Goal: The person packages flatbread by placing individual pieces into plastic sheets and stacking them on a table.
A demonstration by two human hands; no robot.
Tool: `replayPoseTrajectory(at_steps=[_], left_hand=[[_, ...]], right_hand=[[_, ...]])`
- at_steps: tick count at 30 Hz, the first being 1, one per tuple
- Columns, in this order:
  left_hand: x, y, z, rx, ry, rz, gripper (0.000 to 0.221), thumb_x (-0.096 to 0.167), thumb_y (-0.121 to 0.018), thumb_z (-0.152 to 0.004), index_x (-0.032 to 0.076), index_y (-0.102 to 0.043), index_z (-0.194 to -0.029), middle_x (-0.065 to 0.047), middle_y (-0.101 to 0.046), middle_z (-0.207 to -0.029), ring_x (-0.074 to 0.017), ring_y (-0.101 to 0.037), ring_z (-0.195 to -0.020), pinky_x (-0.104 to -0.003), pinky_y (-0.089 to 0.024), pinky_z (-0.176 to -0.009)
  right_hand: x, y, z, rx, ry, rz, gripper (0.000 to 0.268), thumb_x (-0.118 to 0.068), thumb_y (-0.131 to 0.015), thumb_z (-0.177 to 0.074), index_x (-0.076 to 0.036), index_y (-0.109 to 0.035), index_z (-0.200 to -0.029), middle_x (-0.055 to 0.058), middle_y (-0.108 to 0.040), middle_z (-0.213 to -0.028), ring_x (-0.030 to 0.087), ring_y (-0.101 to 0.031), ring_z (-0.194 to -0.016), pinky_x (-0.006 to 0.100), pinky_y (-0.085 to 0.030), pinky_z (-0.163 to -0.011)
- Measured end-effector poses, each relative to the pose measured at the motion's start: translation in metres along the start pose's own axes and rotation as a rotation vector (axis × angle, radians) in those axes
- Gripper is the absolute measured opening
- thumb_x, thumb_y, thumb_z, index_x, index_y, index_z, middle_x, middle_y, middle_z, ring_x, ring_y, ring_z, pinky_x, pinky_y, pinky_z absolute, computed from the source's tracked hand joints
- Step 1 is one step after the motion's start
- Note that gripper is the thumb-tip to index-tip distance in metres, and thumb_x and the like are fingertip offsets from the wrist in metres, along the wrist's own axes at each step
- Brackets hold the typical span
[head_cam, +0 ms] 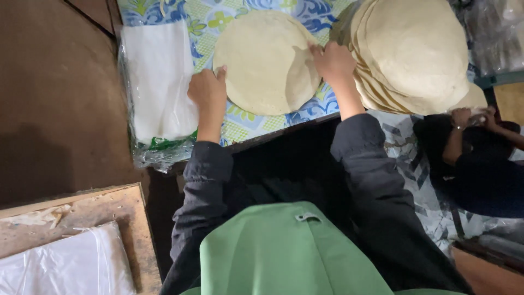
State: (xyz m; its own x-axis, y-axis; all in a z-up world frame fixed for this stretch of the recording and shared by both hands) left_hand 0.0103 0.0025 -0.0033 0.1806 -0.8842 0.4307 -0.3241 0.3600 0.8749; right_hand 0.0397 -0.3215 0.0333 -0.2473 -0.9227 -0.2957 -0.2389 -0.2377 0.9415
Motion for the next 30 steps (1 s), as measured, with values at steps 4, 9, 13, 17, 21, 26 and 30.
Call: replayPoseTrajectory(at_steps=[4, 9, 13, 17, 21, 26, 30], left_hand=[[0.024, 0.026, 0.026, -0.079, -0.038, -0.043, 0.051, 0.052, -0.069, -0.093, 0.001, -0.073, -0.090, -0.022, -0.071, -0.087, -0.0419, -0.070, -0.084, -0.054, -0.053, -0.072], [0.019, 0.085, 0.053, -0.062, 0.028, 0.042, 0.063, 0.045, -0.067, -0.093, -0.004, -0.060, -0.133, -0.025, -0.067, -0.117, -0.0402, -0.066, -0.107, -0.052, -0.052, -0.085], [-0.042, 0.063, 0.056, 0.339, -0.166, -0.209, 0.066, 0.042, -0.068, -0.090, -0.005, -0.060, -0.135, -0.022, -0.059, -0.142, -0.0412, -0.054, -0.134, -0.054, -0.032, -0.110], [-0.059, 0.051, 0.061, 0.240, -0.131, 0.280, 0.023, 0.018, -0.067, -0.102, 0.008, -0.073, -0.121, -0.012, -0.071, -0.135, -0.0349, -0.060, -0.135, -0.050, -0.037, -0.121], [-0.022, 0.087, 0.065, 0.163, 0.039, 0.517, 0.025, 0.015, -0.070, -0.094, 0.007, -0.074, -0.117, -0.015, -0.074, -0.120, -0.0327, -0.068, -0.115, -0.044, -0.052, -0.103], [-0.007, 0.110, 0.072, 0.067, 0.093, 0.980, 0.030, 0.009, -0.053, -0.094, 0.006, -0.071, -0.118, -0.011, -0.070, -0.129, -0.0309, -0.072, -0.107, -0.042, -0.061, -0.088], [-0.044, 0.110, 0.065, 0.459, -0.216, 0.018, 0.038, 0.020, -0.073, -0.091, -0.003, -0.070, -0.122, -0.021, -0.068, -0.129, -0.0407, -0.061, -0.121, -0.054, -0.046, -0.106]], right_hand=[[0.015, -0.015, 0.002, -0.202, 0.028, -0.114, 0.051, -0.050, -0.059, -0.093, -0.003, -0.072, -0.105, 0.026, -0.075, -0.089, 0.044, -0.074, -0.087, 0.052, -0.056, -0.080], [0.000, 0.004, 0.026, -0.075, 0.139, -0.038, 0.053, -0.049, -0.071, -0.092, -0.002, -0.065, -0.117, 0.022, -0.074, -0.096, 0.044, -0.071, -0.092, 0.055, -0.055, -0.075], [-0.026, 0.025, 0.044, -0.008, 0.170, 0.000, 0.079, -0.058, -0.078, -0.085, 0.001, -0.054, -0.133, 0.025, -0.071, -0.102, 0.045, -0.069, -0.089, 0.055, -0.054, -0.069], [-0.041, -0.010, 0.057, 0.332, 0.501, -0.177, 0.058, -0.036, -0.075, -0.090, -0.004, -0.059, -0.136, 0.021, -0.066, -0.121, 0.041, -0.069, -0.103, 0.046, -0.056, -0.082], [-0.097, -0.045, 0.099, -0.266, 0.400, -0.884, 0.030, -0.018, -0.055, -0.099, -0.007, -0.071, -0.122, 0.011, -0.080, -0.112, 0.024, -0.077, -0.097, 0.036, -0.059, -0.081], [-0.160, -0.022, 0.121, -0.557, 0.381, -1.069, 0.041, -0.017, -0.071, -0.097, -0.004, -0.062, -0.135, 0.010, -0.072, -0.110, 0.016, -0.072, -0.092, 0.032, -0.058, -0.082], [-0.174, 0.002, 0.124, -0.549, 0.397, -0.985, 0.053, -0.008, -0.076, -0.082, -0.006, -0.061, -0.133, 0.011, -0.069, -0.107, 0.016, -0.068, -0.082, 0.031, -0.057, -0.075]])
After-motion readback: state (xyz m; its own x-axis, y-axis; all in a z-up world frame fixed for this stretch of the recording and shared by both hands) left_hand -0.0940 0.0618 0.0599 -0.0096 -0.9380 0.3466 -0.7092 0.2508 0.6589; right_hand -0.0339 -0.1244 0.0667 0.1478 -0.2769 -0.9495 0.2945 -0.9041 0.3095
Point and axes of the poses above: each hand's wrist, its own z-axis away from the middle knuckle, its own y-axis out of the back of the hand, x = y × z, the point moved 1 cm from there along -z, towards the middle knuckle
